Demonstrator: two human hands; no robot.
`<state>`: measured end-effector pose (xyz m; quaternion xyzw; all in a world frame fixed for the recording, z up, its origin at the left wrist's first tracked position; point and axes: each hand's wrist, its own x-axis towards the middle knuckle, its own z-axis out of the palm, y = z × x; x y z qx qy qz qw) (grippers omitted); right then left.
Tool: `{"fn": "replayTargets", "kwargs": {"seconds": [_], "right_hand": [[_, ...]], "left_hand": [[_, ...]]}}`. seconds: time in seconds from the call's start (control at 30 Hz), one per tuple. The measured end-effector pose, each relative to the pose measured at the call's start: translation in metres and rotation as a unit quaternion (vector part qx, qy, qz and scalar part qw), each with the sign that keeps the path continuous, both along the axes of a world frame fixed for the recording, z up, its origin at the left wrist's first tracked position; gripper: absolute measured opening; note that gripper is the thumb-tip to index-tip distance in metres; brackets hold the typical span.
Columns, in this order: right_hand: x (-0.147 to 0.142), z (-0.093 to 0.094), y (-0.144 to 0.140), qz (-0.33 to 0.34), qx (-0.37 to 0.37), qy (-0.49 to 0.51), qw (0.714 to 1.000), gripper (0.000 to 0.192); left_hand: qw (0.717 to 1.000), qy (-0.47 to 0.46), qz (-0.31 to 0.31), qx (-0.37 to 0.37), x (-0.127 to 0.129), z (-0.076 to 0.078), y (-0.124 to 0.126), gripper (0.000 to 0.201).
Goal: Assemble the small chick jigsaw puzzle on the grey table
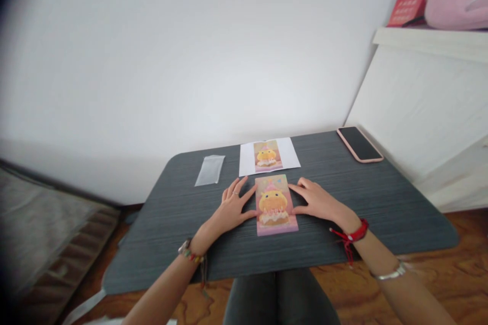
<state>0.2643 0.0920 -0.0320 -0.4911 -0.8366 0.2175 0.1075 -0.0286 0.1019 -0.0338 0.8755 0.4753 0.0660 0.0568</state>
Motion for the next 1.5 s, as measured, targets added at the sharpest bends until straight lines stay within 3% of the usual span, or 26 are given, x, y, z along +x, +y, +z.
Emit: {"fn": "replayTargets", "kwargs": {"seconds": [0.77, 1.5], "right_hand": [[-0.003, 0.007, 0.015, 0.017, -0.01, -0.052, 0.998, 0.071], [-0.002, 0.006, 0.018, 0.003, -0.001, -0.045, 0.999, 0.07]], "left_hand": [[0.999, 0.011, 0.038, -0.026, 0.004, 0.003, 0.007, 0.072], [0.999, 0.018, 0.026, -0.034, 0.003, 0.003, 0.011, 0.075]]}}
